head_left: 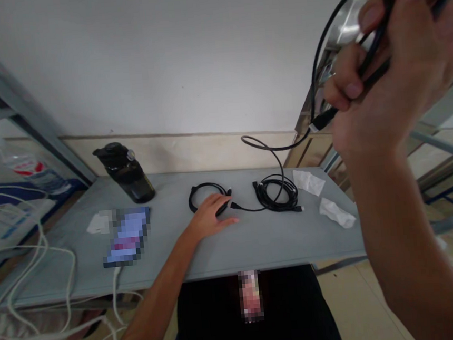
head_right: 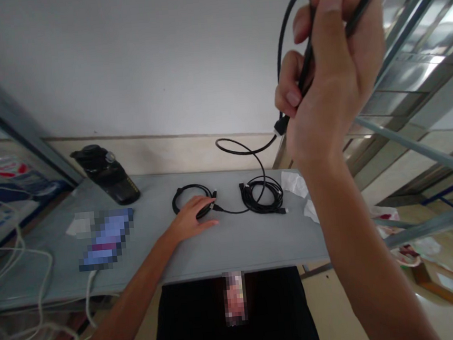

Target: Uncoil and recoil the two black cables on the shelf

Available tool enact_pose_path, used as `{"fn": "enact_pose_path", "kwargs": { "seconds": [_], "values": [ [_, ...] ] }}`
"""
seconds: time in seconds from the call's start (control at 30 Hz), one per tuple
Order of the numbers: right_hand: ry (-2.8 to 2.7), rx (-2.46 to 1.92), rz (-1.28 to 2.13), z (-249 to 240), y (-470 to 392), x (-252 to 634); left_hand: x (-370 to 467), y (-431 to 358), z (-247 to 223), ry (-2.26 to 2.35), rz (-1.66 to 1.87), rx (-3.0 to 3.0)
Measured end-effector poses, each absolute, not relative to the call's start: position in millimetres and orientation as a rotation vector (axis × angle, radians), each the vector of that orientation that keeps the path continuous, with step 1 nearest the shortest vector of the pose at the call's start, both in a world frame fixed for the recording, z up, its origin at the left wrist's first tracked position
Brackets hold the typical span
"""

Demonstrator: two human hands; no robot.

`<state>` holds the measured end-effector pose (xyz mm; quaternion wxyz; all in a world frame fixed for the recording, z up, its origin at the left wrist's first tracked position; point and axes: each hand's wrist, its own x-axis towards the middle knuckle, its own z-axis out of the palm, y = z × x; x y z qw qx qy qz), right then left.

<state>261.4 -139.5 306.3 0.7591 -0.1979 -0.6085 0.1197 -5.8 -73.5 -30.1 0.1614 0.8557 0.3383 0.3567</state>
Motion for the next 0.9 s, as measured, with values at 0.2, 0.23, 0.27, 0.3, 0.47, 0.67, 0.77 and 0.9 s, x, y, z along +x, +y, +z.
{"fn": "enact_pose_path", "kwargs": {
  "seconds": [0.2,0.23,0.27,0.3,0.47,0.67,0.77,0.9],
  "values": [
    [-1.397,-0.445,0.265,302,-148,253,16,-77,-35,0.829,0.865,2.614],
    [-1.397,-0.439,0.284,299,-145,256,19,-78,-34,0.801,0.851,2.598],
    [-1.398,-0.431,0.301,295,-142,259,21,-80,-34,0.777,0.858,2.556],
    [-1.403,-0.426,0.319,290,-138,264,23,-83,-33,0.767,0.893,2.485],
    [-1.495,-0.531,0.495,257,-125,305,16,-95,-23,0.922,1.139,1.834],
    [-1.573,-0.86,0.593,213,-131,359,-11,-85,28,0.91,1.471,1.073],
    [-1.546,-1.017,0.537,196,-132,396,-41,-75,69,0.74,1.648,0.736],
    [-1.27,-1.19,0.656,176,-132,456,-100,-65,115,0.597,1.813,0.569]
  ]
}}
